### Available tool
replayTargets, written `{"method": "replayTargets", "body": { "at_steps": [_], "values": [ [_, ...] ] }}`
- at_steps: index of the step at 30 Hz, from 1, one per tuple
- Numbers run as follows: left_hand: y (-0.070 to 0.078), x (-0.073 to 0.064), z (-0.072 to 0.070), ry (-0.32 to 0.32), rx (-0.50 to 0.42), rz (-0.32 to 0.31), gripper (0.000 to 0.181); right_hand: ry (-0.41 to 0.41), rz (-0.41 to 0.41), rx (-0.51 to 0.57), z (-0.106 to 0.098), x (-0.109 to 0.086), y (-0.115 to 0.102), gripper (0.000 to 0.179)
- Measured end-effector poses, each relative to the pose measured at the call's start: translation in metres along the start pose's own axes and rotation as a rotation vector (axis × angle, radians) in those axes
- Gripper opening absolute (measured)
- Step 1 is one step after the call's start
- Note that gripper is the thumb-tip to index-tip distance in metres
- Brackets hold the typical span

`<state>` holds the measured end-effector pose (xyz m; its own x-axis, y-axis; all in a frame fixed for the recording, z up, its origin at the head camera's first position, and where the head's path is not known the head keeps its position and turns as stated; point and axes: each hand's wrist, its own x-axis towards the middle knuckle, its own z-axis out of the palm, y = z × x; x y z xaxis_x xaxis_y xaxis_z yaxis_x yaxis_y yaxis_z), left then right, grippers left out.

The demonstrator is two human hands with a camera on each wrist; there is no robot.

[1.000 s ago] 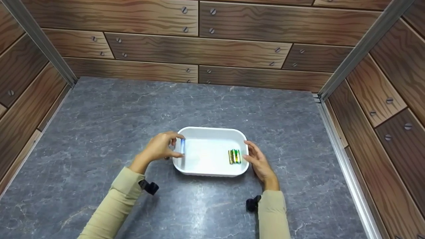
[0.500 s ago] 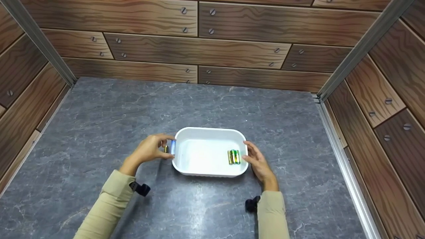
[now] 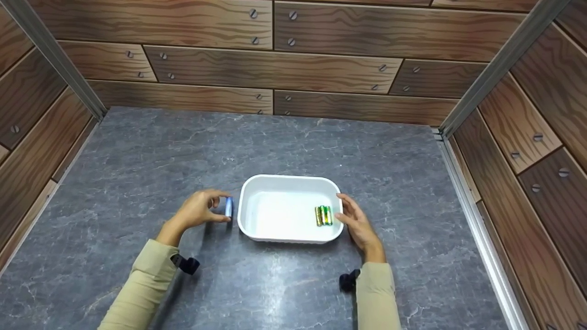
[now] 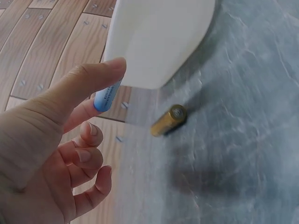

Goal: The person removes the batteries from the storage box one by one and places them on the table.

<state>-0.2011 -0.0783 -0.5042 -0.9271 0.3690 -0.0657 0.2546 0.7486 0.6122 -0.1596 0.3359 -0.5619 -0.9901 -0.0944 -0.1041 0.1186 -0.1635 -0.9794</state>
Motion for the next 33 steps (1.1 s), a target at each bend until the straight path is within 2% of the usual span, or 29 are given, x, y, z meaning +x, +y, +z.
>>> {"method": "replayTargets", "body": {
  "at_steps": [10,16,23,27,33],
  "values": [
    [-0.014,0.001,0.004,-0.007,-0.011,-0.04,0.057,-0.031,-0.016,0.014,-0.001,0.0,0.001,0.049],
    [-0.022,0.002,0.009,-0.001,0.018,-0.051,0.055,-0.056,-0.004,0.017,-0.003,0.001,0.0,0.05],
    [-0.029,0.004,0.013,0.008,0.061,-0.065,0.057,-0.112,-0.038,0.024,-0.005,0.0,0.002,0.049],
    [-0.033,0.006,0.016,0.004,0.072,-0.079,0.056,-0.097,-0.031,0.02,-0.004,0.0,0.002,0.049],
    [-0.033,0.007,0.017,-0.008,0.049,-0.101,0.058,-0.024,-0.002,0.009,-0.001,0.0,0.0,0.049]
  ]
}}
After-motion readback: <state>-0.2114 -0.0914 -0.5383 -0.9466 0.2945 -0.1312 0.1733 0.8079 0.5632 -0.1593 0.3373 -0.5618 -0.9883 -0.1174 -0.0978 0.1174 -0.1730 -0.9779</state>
